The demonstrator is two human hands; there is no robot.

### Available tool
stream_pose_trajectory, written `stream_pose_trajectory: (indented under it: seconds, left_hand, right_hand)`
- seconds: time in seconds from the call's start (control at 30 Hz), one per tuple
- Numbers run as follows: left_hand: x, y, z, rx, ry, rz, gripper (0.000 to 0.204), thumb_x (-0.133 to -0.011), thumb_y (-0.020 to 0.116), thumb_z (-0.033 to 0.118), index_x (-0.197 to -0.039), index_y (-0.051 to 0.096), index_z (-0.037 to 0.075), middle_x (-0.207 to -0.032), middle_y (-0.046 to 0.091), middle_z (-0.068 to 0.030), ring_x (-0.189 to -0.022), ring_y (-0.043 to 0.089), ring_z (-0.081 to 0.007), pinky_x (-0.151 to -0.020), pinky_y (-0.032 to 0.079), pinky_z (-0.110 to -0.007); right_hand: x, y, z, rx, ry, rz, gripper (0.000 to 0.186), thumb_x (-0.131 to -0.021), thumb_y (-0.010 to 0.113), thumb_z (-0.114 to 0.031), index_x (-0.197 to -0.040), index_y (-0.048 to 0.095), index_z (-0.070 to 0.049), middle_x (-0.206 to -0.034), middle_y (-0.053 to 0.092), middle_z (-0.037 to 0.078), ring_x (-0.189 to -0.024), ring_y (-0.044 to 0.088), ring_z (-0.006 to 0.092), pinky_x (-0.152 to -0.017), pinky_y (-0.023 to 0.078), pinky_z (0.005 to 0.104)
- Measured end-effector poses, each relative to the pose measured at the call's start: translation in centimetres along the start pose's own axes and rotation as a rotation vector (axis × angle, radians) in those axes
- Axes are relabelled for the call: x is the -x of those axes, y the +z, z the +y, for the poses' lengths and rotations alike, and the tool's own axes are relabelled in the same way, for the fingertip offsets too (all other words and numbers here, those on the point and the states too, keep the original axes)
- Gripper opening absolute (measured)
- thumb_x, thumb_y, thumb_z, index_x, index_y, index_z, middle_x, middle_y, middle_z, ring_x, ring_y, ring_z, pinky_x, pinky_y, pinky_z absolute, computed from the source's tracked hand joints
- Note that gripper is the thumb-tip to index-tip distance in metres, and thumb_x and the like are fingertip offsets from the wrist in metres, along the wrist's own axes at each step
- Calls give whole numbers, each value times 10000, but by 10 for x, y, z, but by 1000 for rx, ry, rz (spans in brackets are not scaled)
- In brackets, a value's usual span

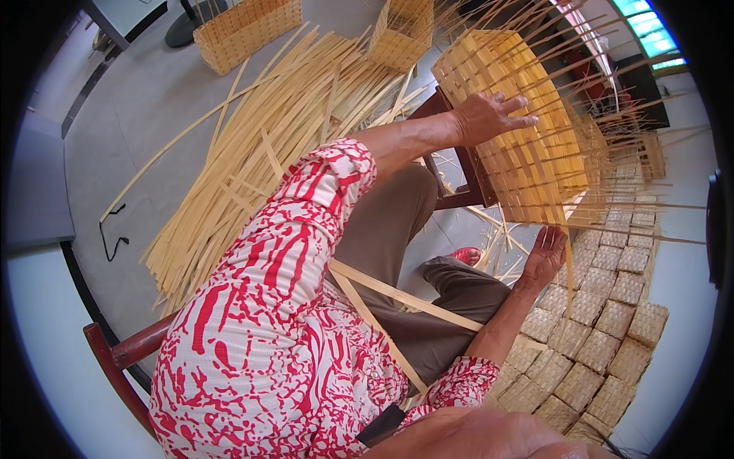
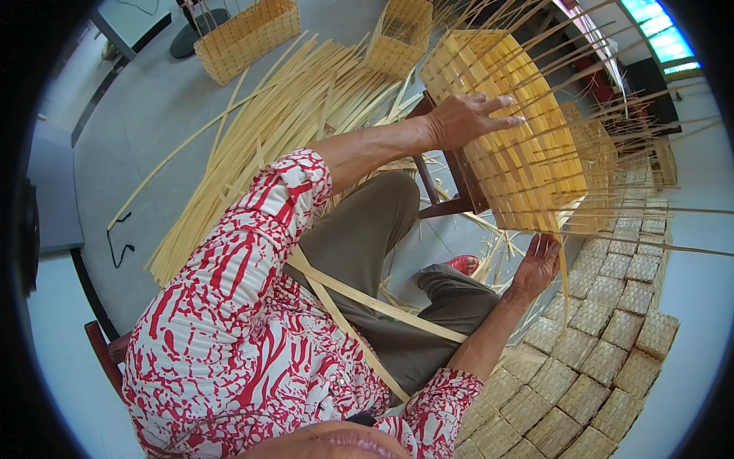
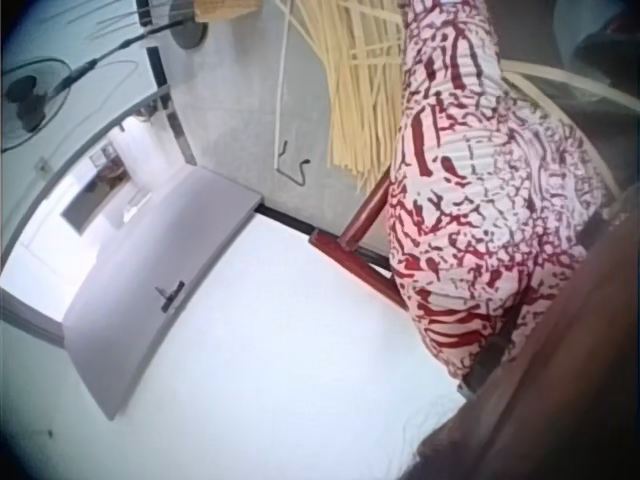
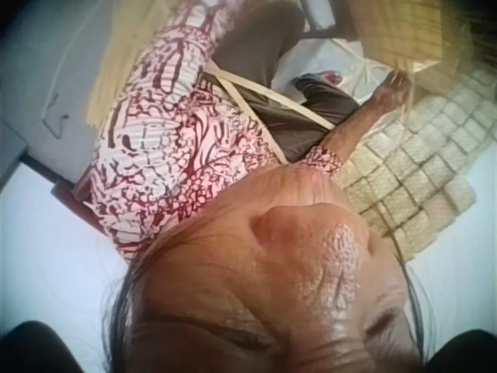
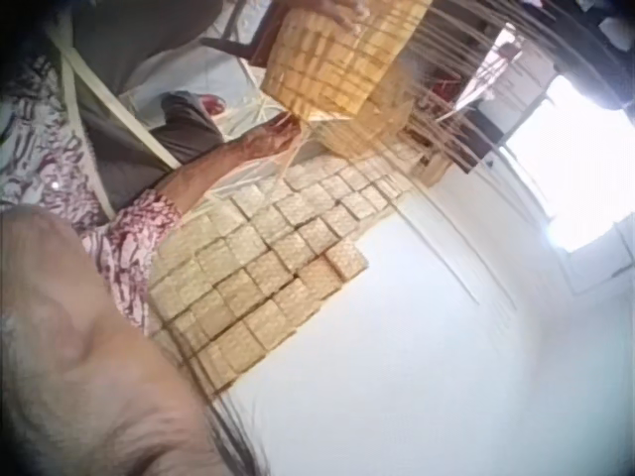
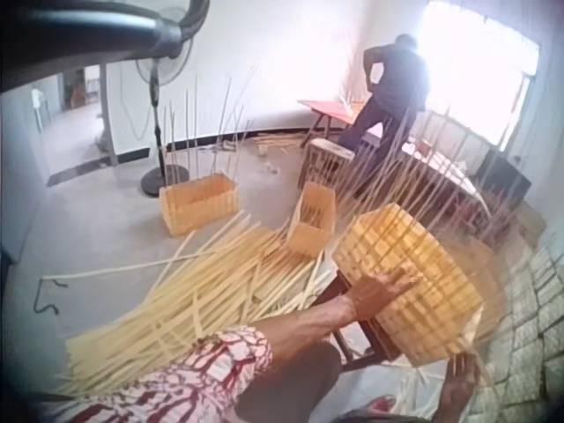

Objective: The person weaves a basket by hand, interlacing thin bamboo strips through a pre-formed frame. They repeatedly pass strips over and under the vertical ribs, tighten the weave, and adjust the basket's position on a small stool.

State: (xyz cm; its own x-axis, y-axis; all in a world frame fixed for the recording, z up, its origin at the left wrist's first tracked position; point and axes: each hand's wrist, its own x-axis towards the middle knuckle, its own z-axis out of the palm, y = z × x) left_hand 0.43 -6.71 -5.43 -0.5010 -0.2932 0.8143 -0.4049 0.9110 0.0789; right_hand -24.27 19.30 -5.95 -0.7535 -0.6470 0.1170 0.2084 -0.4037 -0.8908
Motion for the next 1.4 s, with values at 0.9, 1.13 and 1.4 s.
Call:
stream_pose_trajectory:
  seconds: [0.9,1.13,1.4]
  left_hand:
    - [-54,-13,126,467,54,-171,227,-904,602,125,-1114,616,38,-901,685,-171,-821,669,-370,-713,541,-444]
    - [-55,-20,114,471,119,-298,165,-914,612,179,-953,596,18,-773,654,-196,-759,656,-379,-668,515,-454]
    - [-52,-43,103,428,124,-304,148,-917,592,169,-932,582,22,-742,638,-188,-721,644,-373,-643,499,-448]
  right_hand:
    - [26,68,9,25,-29,-85,210,-978,633,-165,-1116,697,-20,-1037,720,82,-966,674,150,-870,551,297]
    - [32,80,13,96,-137,-128,217,-957,667,-163,-1111,702,-14,-1008,724,65,-930,673,125,-871,539,279]
    - [38,95,17,210,-304,-171,221,-952,672,-164,-1118,703,-21,-1010,728,65,-942,679,135,-905,527,285]
